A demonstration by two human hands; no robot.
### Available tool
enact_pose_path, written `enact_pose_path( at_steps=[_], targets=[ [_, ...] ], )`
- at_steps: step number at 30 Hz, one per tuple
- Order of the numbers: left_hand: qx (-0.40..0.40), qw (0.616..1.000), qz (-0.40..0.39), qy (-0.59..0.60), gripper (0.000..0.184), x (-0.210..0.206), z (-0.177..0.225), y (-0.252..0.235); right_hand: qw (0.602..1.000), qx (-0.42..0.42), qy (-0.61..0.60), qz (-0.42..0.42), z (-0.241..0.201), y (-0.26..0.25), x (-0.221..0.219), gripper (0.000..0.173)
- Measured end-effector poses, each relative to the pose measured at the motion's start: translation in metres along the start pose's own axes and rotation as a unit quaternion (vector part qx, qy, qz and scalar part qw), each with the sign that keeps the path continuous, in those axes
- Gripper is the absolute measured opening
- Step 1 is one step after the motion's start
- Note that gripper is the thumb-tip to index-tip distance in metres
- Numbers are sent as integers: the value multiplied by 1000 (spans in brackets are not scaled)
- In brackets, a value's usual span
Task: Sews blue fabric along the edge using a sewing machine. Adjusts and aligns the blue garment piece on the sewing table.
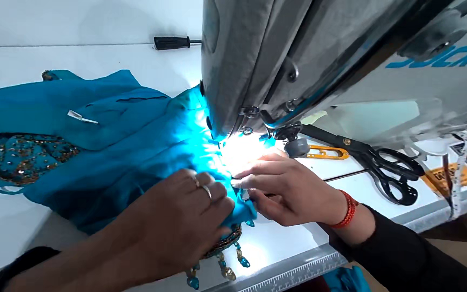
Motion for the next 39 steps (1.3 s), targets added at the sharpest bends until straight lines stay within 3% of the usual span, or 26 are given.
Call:
enact_pose_path(
  at_steps=[2, 5, 8, 11, 15, 22, 27, 30, 34, 39],
  targets=[
    [58, 998, 32, 16, 28, 5, -2, 3, 1000, -9, -5, 9, 3, 2, 1, 30],
    [171, 981, 82, 50, 27, 17, -20, 4, 998, -42, 1, 57, 6, 4, 10, 26],
    [218, 969, 96, 66, 29, 18, -31, 4, 995, -17, 0, 96, -1, 4, 17, 20],
    [239, 964, 82, 78, 36, 11, -35, 3, 996, 61, -32, 59, -21, 6, 8, 27],
    [255, 963, 56, 65, 70, 5, -35, 3, 994, 108, 2, 22, -46, 9, -6, 35],
    [274, 959, 67, 32, 56, 7, -33, 3, 989, 111, 70, 69, -60, 11, -4, 17],
    [184, 973, 132, -54, 46, 21, -22, 2, 988, 88, 95, 86, -60, 10, -2, 13],
    [152, 977, 111, -102, 42, 27, -18, 1, 985, 113, 90, 95, -65, 13, 0, 12],
    [95, 978, 84, -166, 23, 32, -6, -4, 987, 141, 31, 71, -67, 15, -2, 12],
    [21, 995, 93, -42, 29, 18, 8, -2, 981, 174, 27, 81, -70, 16, 4, 15]
  ],
)
Point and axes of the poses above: each hand's wrist, its own y-axis away from the middle knuckle, its own x-axis out of the back of the hand, z = x × y, the point moved 7 cm from there along -y, towards the middle knuckle, and after that the axes turned 5 degrees about y, right-handed, at the moved point
